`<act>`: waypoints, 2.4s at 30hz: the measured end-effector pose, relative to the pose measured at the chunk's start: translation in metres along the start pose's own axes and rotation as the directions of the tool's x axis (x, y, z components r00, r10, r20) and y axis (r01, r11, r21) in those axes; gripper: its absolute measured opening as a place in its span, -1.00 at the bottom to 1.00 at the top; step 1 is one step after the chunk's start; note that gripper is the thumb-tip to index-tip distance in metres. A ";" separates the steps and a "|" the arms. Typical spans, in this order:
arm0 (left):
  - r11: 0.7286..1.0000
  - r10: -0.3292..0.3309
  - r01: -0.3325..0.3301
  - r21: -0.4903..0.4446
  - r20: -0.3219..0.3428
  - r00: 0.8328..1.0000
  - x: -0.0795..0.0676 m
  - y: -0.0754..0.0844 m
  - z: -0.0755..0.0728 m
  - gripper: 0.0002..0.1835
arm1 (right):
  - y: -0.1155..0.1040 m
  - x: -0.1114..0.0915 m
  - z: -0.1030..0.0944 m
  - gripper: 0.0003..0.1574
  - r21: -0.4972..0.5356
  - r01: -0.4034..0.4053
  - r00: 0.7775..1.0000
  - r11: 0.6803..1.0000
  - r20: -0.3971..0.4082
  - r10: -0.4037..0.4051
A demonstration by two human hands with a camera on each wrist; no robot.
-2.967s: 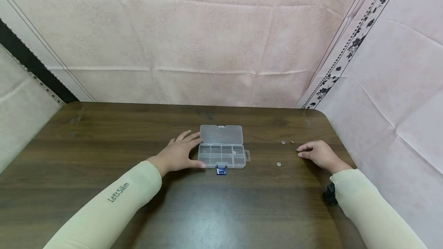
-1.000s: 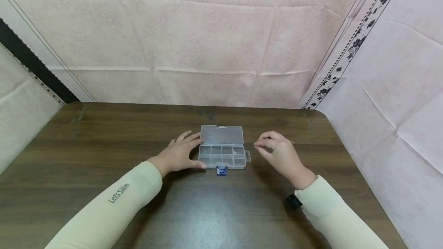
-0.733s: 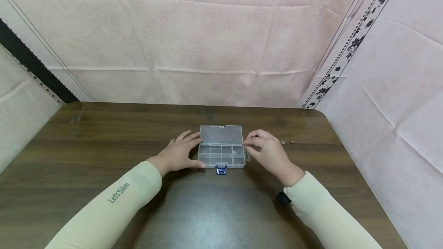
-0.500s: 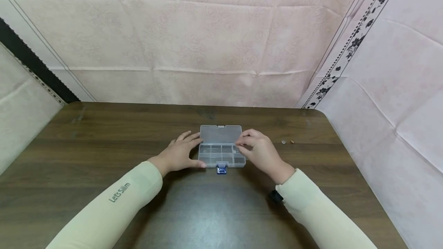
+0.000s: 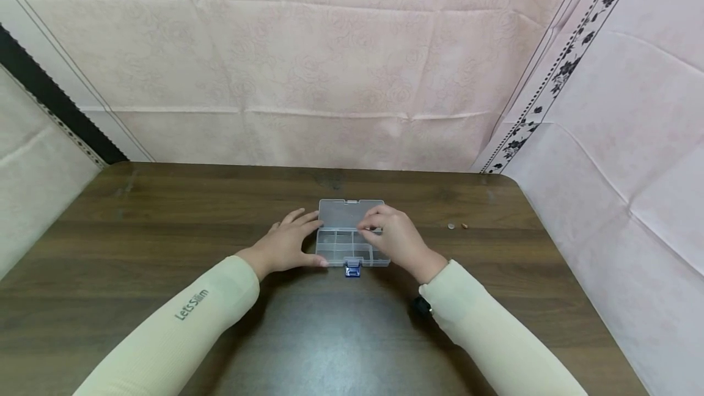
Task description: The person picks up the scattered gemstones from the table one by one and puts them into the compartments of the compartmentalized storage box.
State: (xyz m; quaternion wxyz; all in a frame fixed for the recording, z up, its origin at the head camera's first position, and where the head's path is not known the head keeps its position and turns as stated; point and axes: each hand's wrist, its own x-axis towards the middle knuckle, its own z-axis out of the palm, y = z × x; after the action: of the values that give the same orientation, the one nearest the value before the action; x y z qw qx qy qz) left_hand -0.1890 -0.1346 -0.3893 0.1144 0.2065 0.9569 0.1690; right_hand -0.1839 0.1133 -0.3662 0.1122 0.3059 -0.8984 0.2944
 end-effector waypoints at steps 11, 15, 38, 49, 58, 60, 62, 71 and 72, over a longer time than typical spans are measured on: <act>1.000 -0.010 0.010 0.000 0.011 1.000 -0.001 -0.001 -0.001 0.03 | -0.007 0.010 0.011 -0.90 -0.020 -0.025 0.996 0.999 0.090 0.027; 1.000 -0.009 0.009 0.001 0.014 1.000 -0.001 0.000 -0.001 0.02 | -0.008 0.013 0.016 -0.88 -0.012 -0.047 0.990 0.999 0.129 0.048; 1.000 0.009 -0.009 -0.010 0.005 1.000 -0.001 0.002 -0.001 0.02 | -0.003 0.022 0.030 -0.90 -0.033 -0.059 0.971 0.998 0.230 0.065; 1.000 0.004 -0.004 -0.003 0.019 1.000 -0.001 0.002 -0.002 0.01 | -0.005 0.024 0.031 -0.75 -0.099 -0.024 0.970 0.995 0.239 0.048; 1.000 -0.003 0.003 -0.002 0.031 1.000 -0.001 0.001 -0.002 0.00 | -0.008 0.021 0.025 -0.36 -0.099 -0.017 0.973 0.995 0.226 0.039; 1.000 -0.005 0.005 -0.002 0.034 0.999 -0.002 0.001 -0.003 0.00 | -0.009 0.021 0.024 -0.33 -0.087 -0.011 0.976 0.996 0.217 0.029; 1.000 -0.005 0.005 -0.001 0.033 0.999 -0.003 0.002 -0.003 0.00 | -0.009 0.020 0.021 -0.31 -0.076 -0.003 0.979 0.997 0.204 0.018; 1.000 -0.004 0.004 -0.016 0.019 1.000 -0.004 0.002 -0.002 0.00 | -0.006 0.014 0.008 -0.25 -0.047 0.019 0.993 0.999 0.118 -0.014; 1.000 -0.006 0.006 -0.018 0.017 1.000 -0.004 0.002 -0.002 0.00 | -0.005 0.013 0.006 -0.24 -0.047 0.025 0.994 0.999 0.108 -0.020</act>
State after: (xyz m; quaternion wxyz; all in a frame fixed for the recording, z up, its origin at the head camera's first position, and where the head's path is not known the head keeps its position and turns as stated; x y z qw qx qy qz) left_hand -0.1849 -0.1351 -0.3858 0.1248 0.2040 0.9550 0.1758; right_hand -0.1913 0.1002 -0.3638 0.0743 0.3285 -0.9066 0.2544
